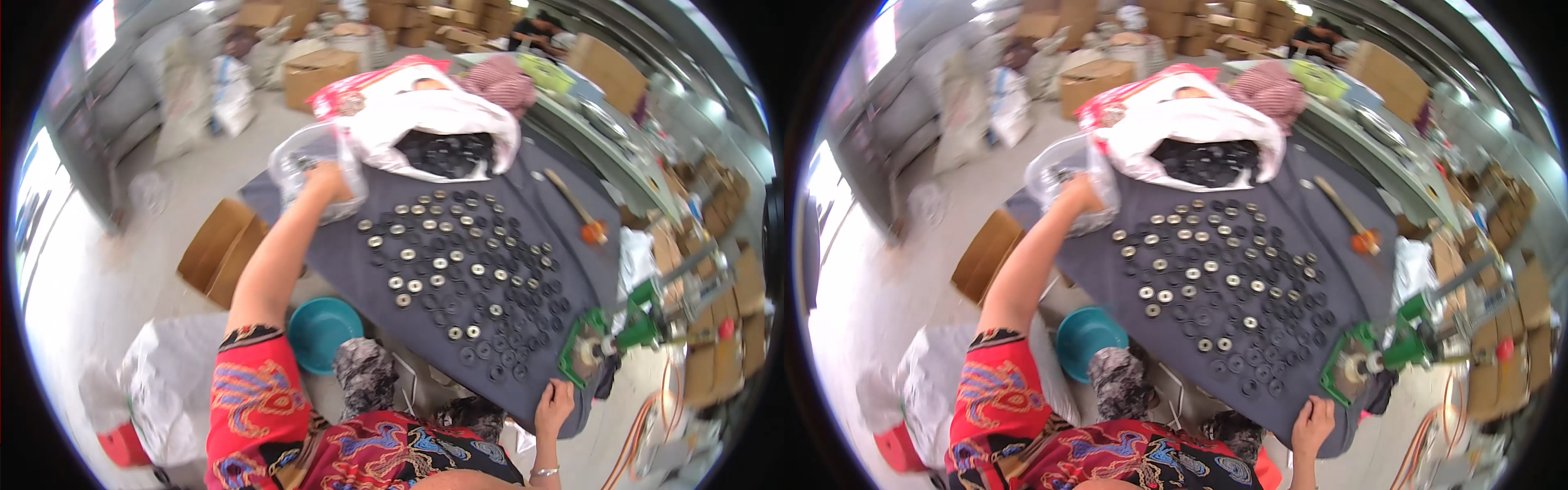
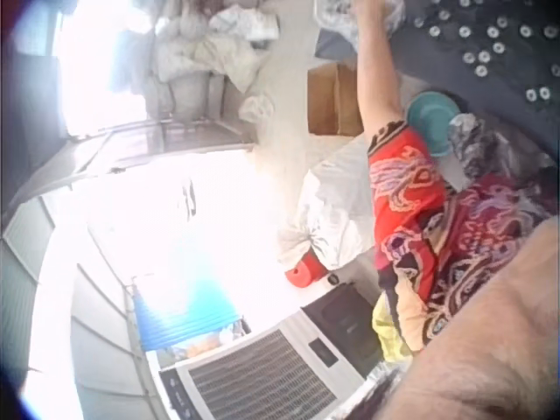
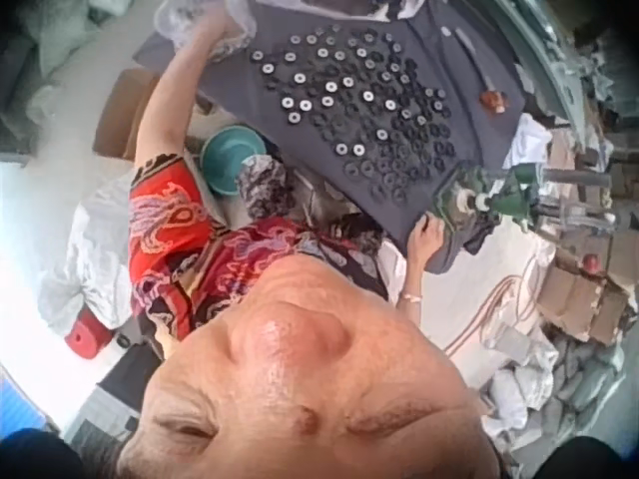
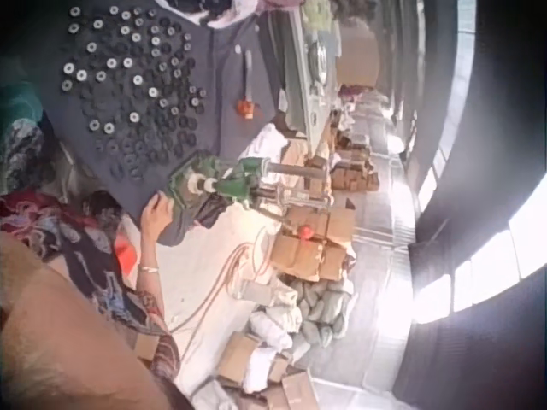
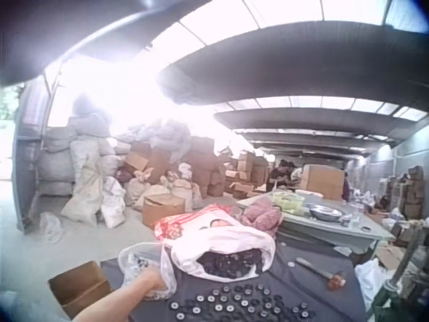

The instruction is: The person sits at a low table and assembles small metal washers into black rubber grommets. They pick up a washer and a grommet, insert the washer into the grommet, and place the assembly on the table. Later, they use a rubber mallet to tap the assembled units on the table.

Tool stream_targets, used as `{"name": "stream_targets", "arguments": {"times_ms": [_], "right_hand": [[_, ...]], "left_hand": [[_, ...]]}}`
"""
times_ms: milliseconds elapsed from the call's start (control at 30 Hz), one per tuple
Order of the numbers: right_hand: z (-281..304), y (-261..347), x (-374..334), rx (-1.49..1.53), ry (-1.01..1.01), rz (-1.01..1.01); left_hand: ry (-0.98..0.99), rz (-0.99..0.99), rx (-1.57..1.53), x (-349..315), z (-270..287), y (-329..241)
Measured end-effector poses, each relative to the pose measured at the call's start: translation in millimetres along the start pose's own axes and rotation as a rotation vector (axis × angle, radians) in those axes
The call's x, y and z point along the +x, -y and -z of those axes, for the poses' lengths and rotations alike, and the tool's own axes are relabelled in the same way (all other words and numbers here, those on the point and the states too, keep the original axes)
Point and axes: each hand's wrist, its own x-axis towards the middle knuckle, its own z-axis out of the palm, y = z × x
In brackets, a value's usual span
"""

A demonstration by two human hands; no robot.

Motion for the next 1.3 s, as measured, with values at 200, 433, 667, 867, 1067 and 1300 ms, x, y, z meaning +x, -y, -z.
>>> {"name": "stream_targets", "arguments": {"times_ms": [200,433,667,867,1067,1300], "right_hand": [[-5.6,-1.1,3.7,0.083,-0.028,-0.066],[3.9,2.9,-7.0,0.017,-0.012,-0.055],[3.2,4.5,-6.6,0.013,0.036,-0.09],[6.5,14.4,-2.4,-0.011,0.023,-0.071],[2.0,4.8,-6.9,0.031,0.0,-0.061],[0.1,7.2,-7.2,0.044,-0.031,-0.064]], "left_hand": [[-0.174,0.082,-0.172,11.9,14.3,-5.2],[-0.317,0.14,-0.022,17.9,-5.7,-6.7],[-0.258,0.01,0.07,19.1,-14.1,0.1],[-0.29,0.066,-0.135,24.1,-8.2,1.7],[-0.309,0.181,-0.59,37.0,-8.0,27.4],[-0.29,0.273,-2.137,41.7,-0.4,55.6]]}}
